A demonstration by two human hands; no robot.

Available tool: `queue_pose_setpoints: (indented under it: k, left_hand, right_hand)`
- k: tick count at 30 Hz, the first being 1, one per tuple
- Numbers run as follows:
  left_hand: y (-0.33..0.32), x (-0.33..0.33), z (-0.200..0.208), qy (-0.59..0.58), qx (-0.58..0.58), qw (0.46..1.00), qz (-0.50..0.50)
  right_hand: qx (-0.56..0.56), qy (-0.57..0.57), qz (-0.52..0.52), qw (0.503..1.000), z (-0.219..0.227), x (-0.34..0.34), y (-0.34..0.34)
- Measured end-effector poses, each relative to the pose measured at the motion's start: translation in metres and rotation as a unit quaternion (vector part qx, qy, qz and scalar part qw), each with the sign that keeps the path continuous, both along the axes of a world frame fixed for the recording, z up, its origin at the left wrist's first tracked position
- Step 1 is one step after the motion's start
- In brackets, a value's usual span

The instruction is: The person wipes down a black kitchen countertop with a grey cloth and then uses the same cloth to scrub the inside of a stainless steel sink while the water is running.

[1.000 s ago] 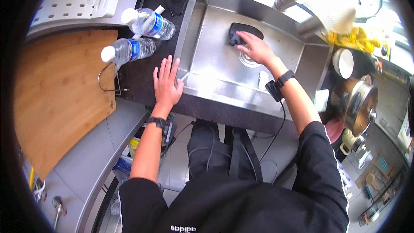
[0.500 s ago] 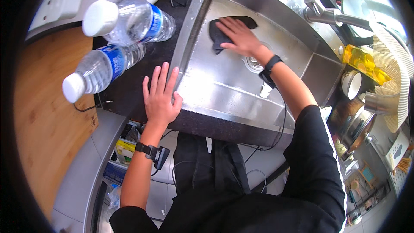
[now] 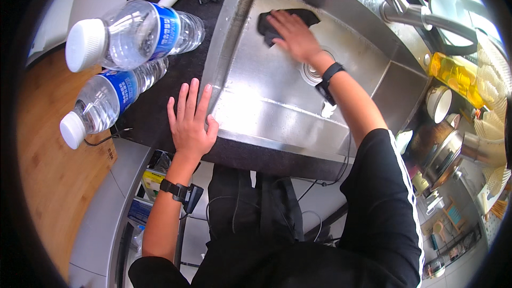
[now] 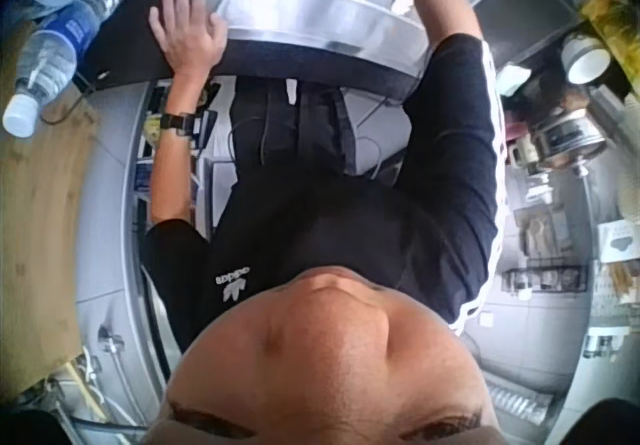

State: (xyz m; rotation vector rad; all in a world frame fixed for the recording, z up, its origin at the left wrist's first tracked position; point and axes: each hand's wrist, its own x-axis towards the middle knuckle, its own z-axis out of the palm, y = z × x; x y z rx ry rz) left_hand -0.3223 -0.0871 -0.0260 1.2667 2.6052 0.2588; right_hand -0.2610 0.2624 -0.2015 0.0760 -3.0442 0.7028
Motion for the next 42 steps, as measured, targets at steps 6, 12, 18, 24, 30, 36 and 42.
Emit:
queue_pose_setpoints:
  k: [6,12,18,24,30,36,42]
  left_hand:
    - [0.000,0.003,0.002,-0.011,-0.006,1.000,0.008]
    - [0.001,0.004,0.003,-0.016,-0.002,1.000,0.014]
    - [0.002,0.003,0.002,0.000,0.008,1.000,0.010]
    - [0.005,0.004,0.006,0.004,-0.005,1.000,0.004]
    - [0.006,0.007,0.007,0.010,0.005,1.000,0.006]
    - [0.005,0.006,0.009,0.015,0.023,1.000,0.014]
    - [0.008,0.004,0.010,0.014,0.029,0.999,0.008]
  right_hand:
    - [0.008,-0.120,-0.062,0.991,0.022,0.115,0.068]
    - [0.021,-0.146,-0.145,0.978,0.014,0.160,0.082]
    - [-0.020,-0.037,-0.055,0.998,0.008,0.051,0.036]
    - [-0.049,0.014,-0.005,0.999,0.001,0.000,-0.024]
    - [-0.007,-0.042,-0.173,0.984,0.017,0.086,0.042]
    - [-0.016,-0.173,-0.364,0.915,0.037,0.253,0.081]
    - [-0.022,-0.412,-0.263,0.872,0.098,0.274,0.085]
